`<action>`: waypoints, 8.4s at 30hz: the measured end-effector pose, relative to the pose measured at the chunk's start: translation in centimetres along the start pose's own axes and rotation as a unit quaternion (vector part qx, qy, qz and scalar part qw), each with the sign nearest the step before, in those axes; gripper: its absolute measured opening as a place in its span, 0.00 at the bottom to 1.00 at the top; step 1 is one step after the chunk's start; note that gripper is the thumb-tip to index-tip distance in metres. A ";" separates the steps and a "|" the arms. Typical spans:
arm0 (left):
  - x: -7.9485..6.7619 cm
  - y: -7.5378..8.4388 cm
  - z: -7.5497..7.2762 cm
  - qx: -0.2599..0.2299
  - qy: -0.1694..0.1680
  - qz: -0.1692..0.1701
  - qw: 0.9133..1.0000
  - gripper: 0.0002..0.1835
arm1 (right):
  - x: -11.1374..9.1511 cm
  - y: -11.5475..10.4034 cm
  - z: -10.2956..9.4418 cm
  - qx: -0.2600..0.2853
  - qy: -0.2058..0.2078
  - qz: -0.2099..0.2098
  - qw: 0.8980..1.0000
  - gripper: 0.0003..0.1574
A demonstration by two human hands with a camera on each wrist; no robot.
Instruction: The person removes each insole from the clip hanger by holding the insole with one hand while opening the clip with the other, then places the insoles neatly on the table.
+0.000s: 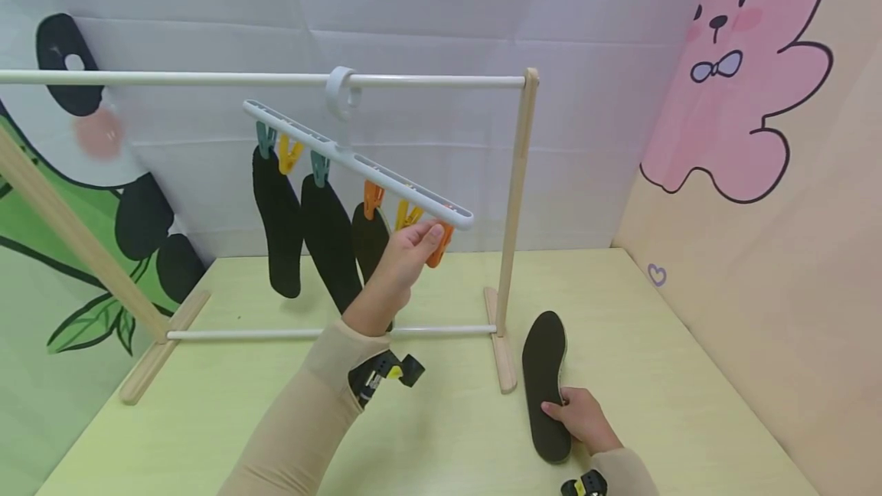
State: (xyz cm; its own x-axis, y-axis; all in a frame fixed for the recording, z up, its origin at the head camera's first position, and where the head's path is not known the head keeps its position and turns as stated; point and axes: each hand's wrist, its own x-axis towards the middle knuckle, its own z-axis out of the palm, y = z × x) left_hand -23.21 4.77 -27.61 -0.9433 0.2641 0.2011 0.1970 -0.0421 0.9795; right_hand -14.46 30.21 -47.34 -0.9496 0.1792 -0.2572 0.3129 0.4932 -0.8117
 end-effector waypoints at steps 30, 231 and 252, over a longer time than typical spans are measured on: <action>0.2 -0.4 0.0 -0.003 0.004 -0.007 1.000 0.20 | 0.3 0.4 -0.2 -0.022 -0.001 0.003 1.000 0.07; -0.3 1.6 -1.1 0.053 0.120 0.079 0.988 0.16 | -3.8 -9.1 4.7 0.007 -0.157 -0.401 0.903 0.07; -0.1 1.5 -1.2 0.073 0.172 0.092 0.978 0.18 | -4.1 -11.4 5.8 0.072 -0.077 -0.328 0.939 0.17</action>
State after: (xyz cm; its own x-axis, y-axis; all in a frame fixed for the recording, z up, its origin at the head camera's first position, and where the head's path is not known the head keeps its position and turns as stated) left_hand -23.13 3.54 -26.16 -0.9170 -0.0763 0.3915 0.3851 0.0863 0.9188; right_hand -14.20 18.87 -40.06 -0.9318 -0.2536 0.2596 -0.3359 0.3319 -0.8815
